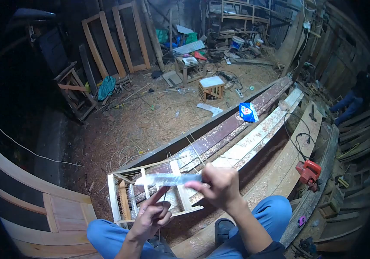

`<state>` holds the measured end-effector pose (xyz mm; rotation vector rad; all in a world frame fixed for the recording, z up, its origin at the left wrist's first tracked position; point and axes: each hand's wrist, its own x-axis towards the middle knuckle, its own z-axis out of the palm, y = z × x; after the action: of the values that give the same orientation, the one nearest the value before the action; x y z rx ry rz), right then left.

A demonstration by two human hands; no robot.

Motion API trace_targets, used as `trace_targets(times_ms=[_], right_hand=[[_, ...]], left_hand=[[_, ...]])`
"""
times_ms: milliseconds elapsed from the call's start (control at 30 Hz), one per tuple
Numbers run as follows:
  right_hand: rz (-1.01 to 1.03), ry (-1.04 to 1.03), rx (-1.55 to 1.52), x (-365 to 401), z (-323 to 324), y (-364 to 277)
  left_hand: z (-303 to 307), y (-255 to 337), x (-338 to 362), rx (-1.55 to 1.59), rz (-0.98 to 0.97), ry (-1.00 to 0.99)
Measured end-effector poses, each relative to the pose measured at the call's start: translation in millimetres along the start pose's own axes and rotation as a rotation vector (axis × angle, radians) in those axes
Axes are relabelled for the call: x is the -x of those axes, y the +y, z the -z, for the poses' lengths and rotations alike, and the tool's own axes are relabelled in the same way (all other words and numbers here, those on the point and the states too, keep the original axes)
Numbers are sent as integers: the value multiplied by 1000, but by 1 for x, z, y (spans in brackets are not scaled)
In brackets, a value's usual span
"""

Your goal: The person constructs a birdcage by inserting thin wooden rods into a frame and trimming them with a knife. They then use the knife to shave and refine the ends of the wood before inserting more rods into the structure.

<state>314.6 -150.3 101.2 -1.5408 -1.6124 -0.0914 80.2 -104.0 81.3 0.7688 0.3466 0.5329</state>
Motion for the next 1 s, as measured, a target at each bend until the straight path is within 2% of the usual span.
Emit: trace_targets(times_ms=[33, 167, 267, 333, 500, 600, 700, 767, 800, 833, 867, 900, 1000], right_hand=[[-148, 20, -29, 1, 1, 7], [-201, 58, 9, 3, 5, 15], [-93, 51, -31, 11, 3, 6], [19, 33, -66, 10, 2, -5], [214, 12, -40, 10, -6, -18], [240, 22, -6, 8, -1, -19], [216, 51, 40, 1, 13, -12], [87, 147, 91, 3, 15, 2], [-12, 155, 73, 3, 19, 7], [-110, 162, 54, 3, 22, 9], [-154, 180, 22, 2, 23, 9], [-151, 178, 20, 3, 21, 8], [23, 76, 70, 8, 7, -1]], left_hand=[[-2, 0, 1, 1, 1, -2], [-5, -3, -1, -128, -7, 29], [-1, -12, -3, -187, -127, 60], [-4, -16, -5, -237, -202, 195], [-2, -25, 2, -325, -206, 223], [-1, -23, 3, -328, -195, 206], [2, -25, -1, -218, -235, 83], [-5, -23, -3, -181, -264, 134], [-2, -20, -5, -167, -251, 40], [-5, -19, -6, -167, -252, 40], [-8, -16, -8, -290, -210, 96], [-12, -12, -11, -413, -168, 153], [-12, -11, -14, -338, -118, 220]])
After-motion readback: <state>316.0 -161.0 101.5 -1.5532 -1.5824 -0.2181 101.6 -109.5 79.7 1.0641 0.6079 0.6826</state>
